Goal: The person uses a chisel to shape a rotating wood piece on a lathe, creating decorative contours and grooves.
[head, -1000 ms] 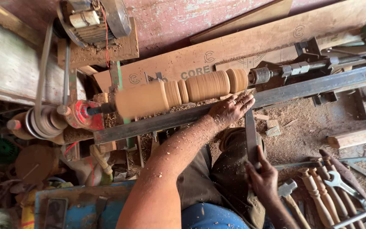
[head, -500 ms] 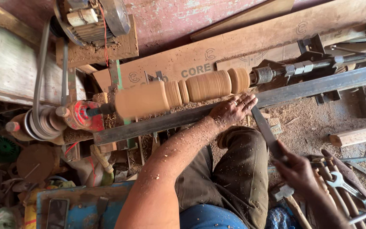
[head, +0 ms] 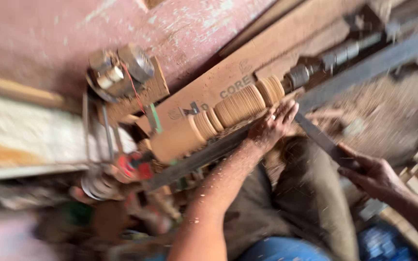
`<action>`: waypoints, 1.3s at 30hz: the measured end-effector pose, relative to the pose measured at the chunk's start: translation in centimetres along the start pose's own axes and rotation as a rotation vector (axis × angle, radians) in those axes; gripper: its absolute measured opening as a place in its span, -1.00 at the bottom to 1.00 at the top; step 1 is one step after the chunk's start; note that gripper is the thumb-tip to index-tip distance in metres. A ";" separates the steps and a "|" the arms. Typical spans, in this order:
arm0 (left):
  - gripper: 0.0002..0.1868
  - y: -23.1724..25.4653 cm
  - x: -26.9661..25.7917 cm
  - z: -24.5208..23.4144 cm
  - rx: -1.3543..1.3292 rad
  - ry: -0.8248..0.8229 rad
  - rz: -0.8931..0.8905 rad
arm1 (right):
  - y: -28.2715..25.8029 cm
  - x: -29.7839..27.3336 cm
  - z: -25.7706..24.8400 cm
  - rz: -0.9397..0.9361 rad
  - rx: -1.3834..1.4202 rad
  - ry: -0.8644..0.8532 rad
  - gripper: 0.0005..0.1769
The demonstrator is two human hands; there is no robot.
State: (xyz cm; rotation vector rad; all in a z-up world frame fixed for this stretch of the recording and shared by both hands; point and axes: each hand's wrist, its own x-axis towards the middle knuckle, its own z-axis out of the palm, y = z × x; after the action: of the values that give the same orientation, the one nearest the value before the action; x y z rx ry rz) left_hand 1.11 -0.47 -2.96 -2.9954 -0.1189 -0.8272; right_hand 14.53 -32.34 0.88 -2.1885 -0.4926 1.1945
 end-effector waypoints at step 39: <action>-0.35 -1.2 0.3 -3.9 -0.023 -0.217 0.162 | -2.9 -4.4 9.7 -0.051 0.084 0.091 -0.14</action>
State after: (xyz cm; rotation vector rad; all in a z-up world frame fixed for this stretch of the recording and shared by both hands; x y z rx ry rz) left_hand -0.75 0.58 0.60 -3.0552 0.1282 -0.4913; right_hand 3.91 -29.52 1.48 -2.1354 -0.4500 1.0644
